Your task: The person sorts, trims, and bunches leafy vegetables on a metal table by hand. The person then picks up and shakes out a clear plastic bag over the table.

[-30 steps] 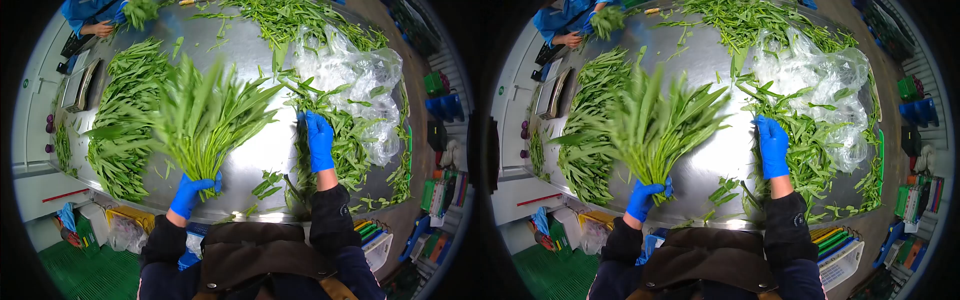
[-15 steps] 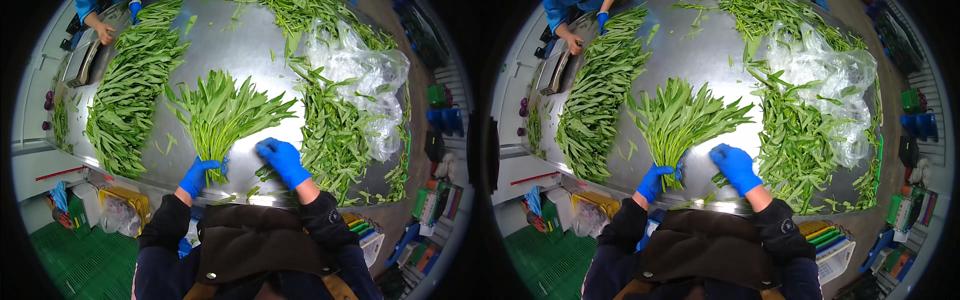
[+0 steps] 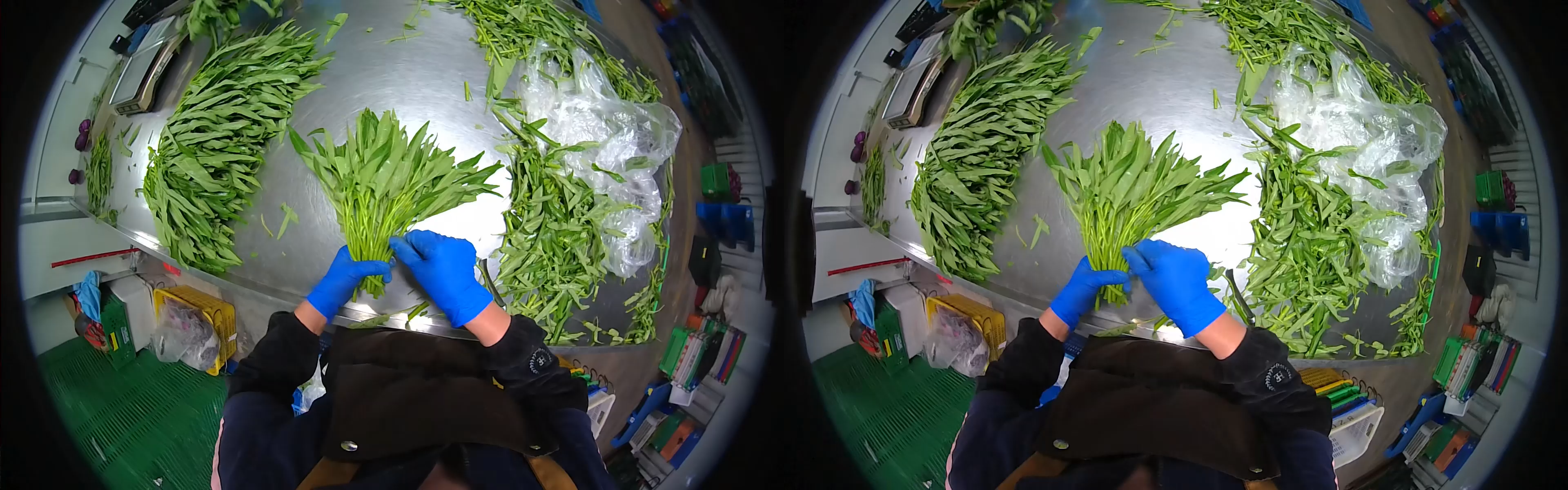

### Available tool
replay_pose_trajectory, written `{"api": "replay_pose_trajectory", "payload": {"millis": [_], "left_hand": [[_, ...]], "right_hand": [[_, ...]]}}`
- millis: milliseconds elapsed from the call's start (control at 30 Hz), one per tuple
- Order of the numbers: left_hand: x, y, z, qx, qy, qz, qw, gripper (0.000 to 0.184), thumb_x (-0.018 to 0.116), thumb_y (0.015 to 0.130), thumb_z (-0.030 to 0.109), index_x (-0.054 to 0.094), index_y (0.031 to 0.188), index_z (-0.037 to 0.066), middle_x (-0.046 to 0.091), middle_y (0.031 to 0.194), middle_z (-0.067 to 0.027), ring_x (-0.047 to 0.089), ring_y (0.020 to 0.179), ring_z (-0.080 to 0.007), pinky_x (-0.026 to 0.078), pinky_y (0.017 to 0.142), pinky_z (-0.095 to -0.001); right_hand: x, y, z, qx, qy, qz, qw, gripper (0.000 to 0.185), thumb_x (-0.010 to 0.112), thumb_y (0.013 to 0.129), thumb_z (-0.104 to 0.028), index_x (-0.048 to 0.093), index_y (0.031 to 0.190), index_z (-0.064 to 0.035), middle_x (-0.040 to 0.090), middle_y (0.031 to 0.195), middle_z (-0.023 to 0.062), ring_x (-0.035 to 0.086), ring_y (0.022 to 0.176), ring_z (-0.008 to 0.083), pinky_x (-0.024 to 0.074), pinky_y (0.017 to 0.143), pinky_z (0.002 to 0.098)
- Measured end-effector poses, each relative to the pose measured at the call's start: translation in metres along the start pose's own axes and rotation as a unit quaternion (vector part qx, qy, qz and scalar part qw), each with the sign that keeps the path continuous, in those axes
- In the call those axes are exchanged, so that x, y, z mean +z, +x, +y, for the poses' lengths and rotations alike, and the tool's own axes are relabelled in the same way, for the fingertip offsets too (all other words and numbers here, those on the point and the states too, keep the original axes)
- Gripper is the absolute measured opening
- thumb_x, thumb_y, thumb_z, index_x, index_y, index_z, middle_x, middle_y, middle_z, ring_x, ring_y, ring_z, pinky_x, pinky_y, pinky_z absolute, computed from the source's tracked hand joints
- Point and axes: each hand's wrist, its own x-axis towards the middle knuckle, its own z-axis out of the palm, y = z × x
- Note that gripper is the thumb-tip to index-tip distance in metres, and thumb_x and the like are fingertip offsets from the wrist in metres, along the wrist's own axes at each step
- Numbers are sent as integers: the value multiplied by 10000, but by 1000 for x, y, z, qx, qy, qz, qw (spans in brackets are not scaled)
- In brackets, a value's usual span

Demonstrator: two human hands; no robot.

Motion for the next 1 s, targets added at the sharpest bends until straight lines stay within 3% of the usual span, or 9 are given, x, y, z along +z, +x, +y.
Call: {"api": "replay_pose_trajectory", "payload": {"millis": [100, 167, 267, 367, 500, 600, 767, 867, 1000], "left_hand": [[14, 0, -6, 37, 36, 34, 998, 354, 700, 763, 53, 593, 1096, -9, 651, 961, -79, 631, 828, -169, 516, 743, -312], [19, -2, -11, 82, 63, 67, 992, 375, 699, 767, 51, 583, 1118, -10, 646, 1004, -75, 624, 886, -163, 513, 776, -314], [13, 1, -22, 43, 82, 92, 991, 416, 700, 762, 44, 561, 1151, -7, 639, 1049, -75, 609, 945, -166, 505, 816, -319], [13, -6, -7, -15, 18, 45, 999, 398, 698, 771, 49, 562, 1141, -3, 637, 1043, -75, 610, 950, -173, 505, 817, -322], [17, -4, -14, 24, 74, 51, 996, 361, 691, 785, 58, 566, 1118, -4, 641, 1019, -75, 613, 950, -177, 506, 811, -319], [21, -3, -19, 101, 86, 111, 985, 358, 693, 784, 60, 566, 1113, -4, 644, 1007, -73, 612, 949, -168, 503, 814, -310], [5, -2, -29, 36, 104, 57, 992, 368, 697, 779, 50, 572, 1121, 2, 641, 1026, -66, 604, 962, -152, 495, 835, -310], [4, -2, -29, 47, 74, 76, 993, 343, 685, 774, 35, 580, 1100, 5, 650, 991, -70, 621, 913, -166, 506, 803, -316], [5, -6, -18, -17, -8, 14, 1000, 334, 705, 765, 41, 606, 1084, 25, 654, 1017, -62, 619, 911, -172, 499, 814, -319]], "right_hand": [[8, 22, -25, -52, 104, 91, 989, 340, 630, 818, -440, 639, 722, -114, 626, 655, 95, 602, 553, 290, 455, 503, 395], [13, 38, -37, -10, -51, -30, 998, 337, 645, 796, -440, 628, 716, -113, 629, 659, 86, 608, 570, 298, 467, 520, 397], [38, 50, -26, -63, -66, -19, 996, 302, 654, 780, -415, 626, 722, -120, 628, 663, 91, 611, 582, 308, 472, 530, 413], [31, 46, -28, -29, -2, -31, 999, 258, 646, 781, -370, 621, 718, -121, 630, 671, 96, 615, 599, 318, 475, 542, 429], [28, 40, -26, -42, 22, -61, 997, 231, 640, 782, -353, 618, 737, -127, 637, 694, 97, 622, 620, 325, 482, 555, 439], [34, 42, -22, -98, -33, -92, 990, 209, 641, 780, -335, 616, 786, -127, 641, 719, 97, 626, 630, 324, 487, 556, 435], [50, 45, -9, -211, -139, -128, 959, 182, 642, 781, -243, 598, 858, -83, 624, 756, 95, 641, 650, 312, 498, 541, 412], [56, 38, -5, -239, -119, -89, 960, 162, 620, 810, -217, 582, 869, -71, 614, 793, 100, 640, 644, 302, 503, 537, 403], [52, 30, 4, -176, -49, -47, 982, 159, 596, 838, -205, 590, 926, -73, 624, 858, 129, 634, 633, 295, 507, 543, 393]]}}
